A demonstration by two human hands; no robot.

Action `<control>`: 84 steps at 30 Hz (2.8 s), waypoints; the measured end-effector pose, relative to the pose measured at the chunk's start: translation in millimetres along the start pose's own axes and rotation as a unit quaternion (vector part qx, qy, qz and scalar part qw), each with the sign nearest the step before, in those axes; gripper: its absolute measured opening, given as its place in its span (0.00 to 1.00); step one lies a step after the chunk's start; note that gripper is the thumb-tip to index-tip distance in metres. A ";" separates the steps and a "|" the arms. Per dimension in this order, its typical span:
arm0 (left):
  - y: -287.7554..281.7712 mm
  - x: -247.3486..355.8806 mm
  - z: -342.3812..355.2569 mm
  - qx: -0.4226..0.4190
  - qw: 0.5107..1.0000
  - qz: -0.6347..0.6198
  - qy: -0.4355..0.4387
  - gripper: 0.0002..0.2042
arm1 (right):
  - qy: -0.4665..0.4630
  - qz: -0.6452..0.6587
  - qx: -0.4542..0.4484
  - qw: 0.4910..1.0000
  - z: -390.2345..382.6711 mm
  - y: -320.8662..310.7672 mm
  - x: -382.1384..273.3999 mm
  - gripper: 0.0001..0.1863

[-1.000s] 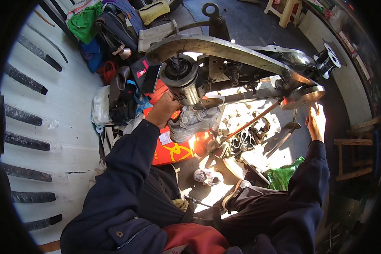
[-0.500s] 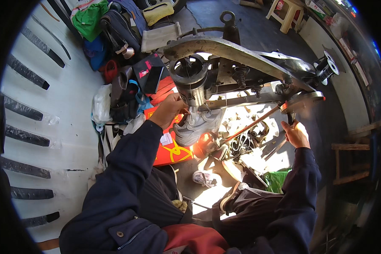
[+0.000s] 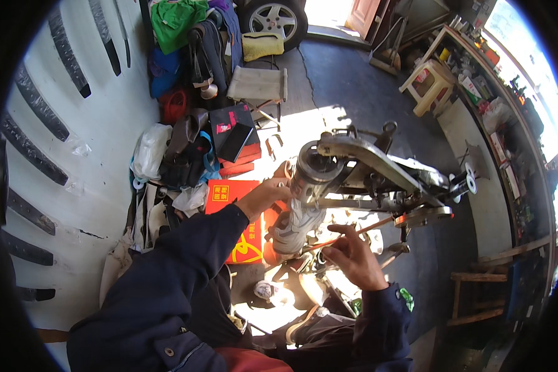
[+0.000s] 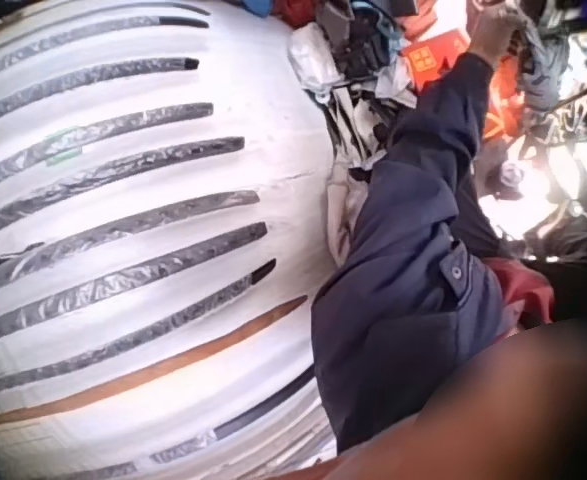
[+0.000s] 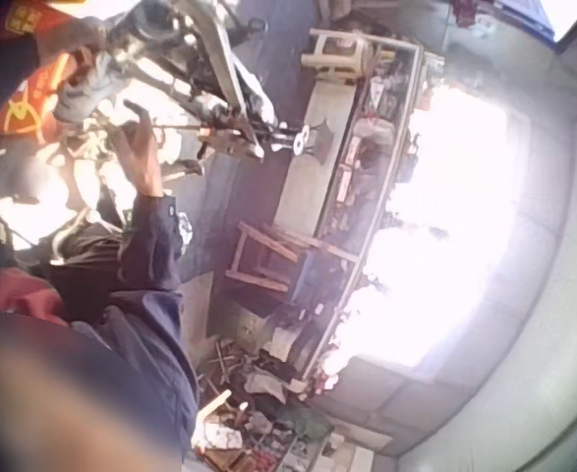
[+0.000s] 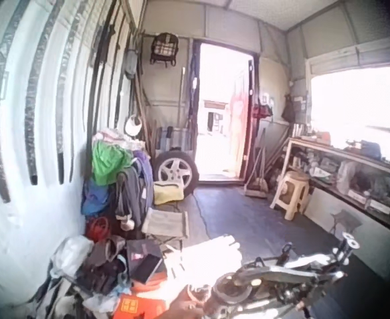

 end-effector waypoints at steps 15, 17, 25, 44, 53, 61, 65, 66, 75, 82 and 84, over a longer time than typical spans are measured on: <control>4.3 -3.4 -4.7 0.037 0.998 -0.043 0.037 0.14 | -0.105 0.094 0.145 0.979 31.3 72.0 -34.4 0.35; 3.7 -2.1 -5.8 0.043 0.997 -0.035 0.052 0.14 | -0.110 0.035 0.160 0.980 27.8 76.4 -36.3 0.37; 2.3 -2.3 -4.6 0.012 0.998 -0.019 0.051 0.15 | -0.181 -0.207 0.127 0.953 36.9 114.8 -54.6 0.48; 5.4 3.9 -4.0 0.065 0.994 -0.059 0.058 0.11 | 0.092 -0.213 0.454 0.860 -37.2 -175.4 93.9 0.15; 5.0 3.2 4.2 0.085 0.994 -0.053 0.046 0.13 | 0.142 -0.049 0.400 0.904 14.2 -187.0 144.8 0.22; 0.8 -4.6 8.4 0.067 0.995 -0.031 0.064 0.13 | -0.052 -0.105 0.449 0.886 -23.3 -179.9 62.9 0.17; 2.1 0.9 6.7 0.076 0.994 -0.043 0.069 0.13 | -0.066 -0.051 0.558 0.826 -49.4 -236.0 51.0 0.15; 2.9 2.9 5.7 0.074 0.994 -0.038 0.068 0.12 | -0.055 -0.028 0.577 0.814 -51.1 -251.0 57.6 0.15; 1.2 4.6 6.3 0.030 0.998 0.032 0.047 0.12 | 0.135 -0.028 0.482 0.865 -2.1 -283.9 171.7 0.19; -0.8 -1.3 11.8 0.004 0.997 0.042 0.057 0.12 | 0.048 -0.097 0.317 0.942 1.6 -182.8 102.4 0.23; 1.8 1.5 14.1 0.033 0.994 -0.003 0.100 0.11 | -0.029 -0.078 0.383 0.920 -22.3 -192.5 68.5 0.21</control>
Point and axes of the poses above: each hand's wrist, its own z-axis towards the middle knuckle, its own y-axis out of the palm, x = y × z, the point moved 6 cm from there along z, towards the middle knuckle, and after that the axes turned 12 degrees about y, right-handed, at the moved point
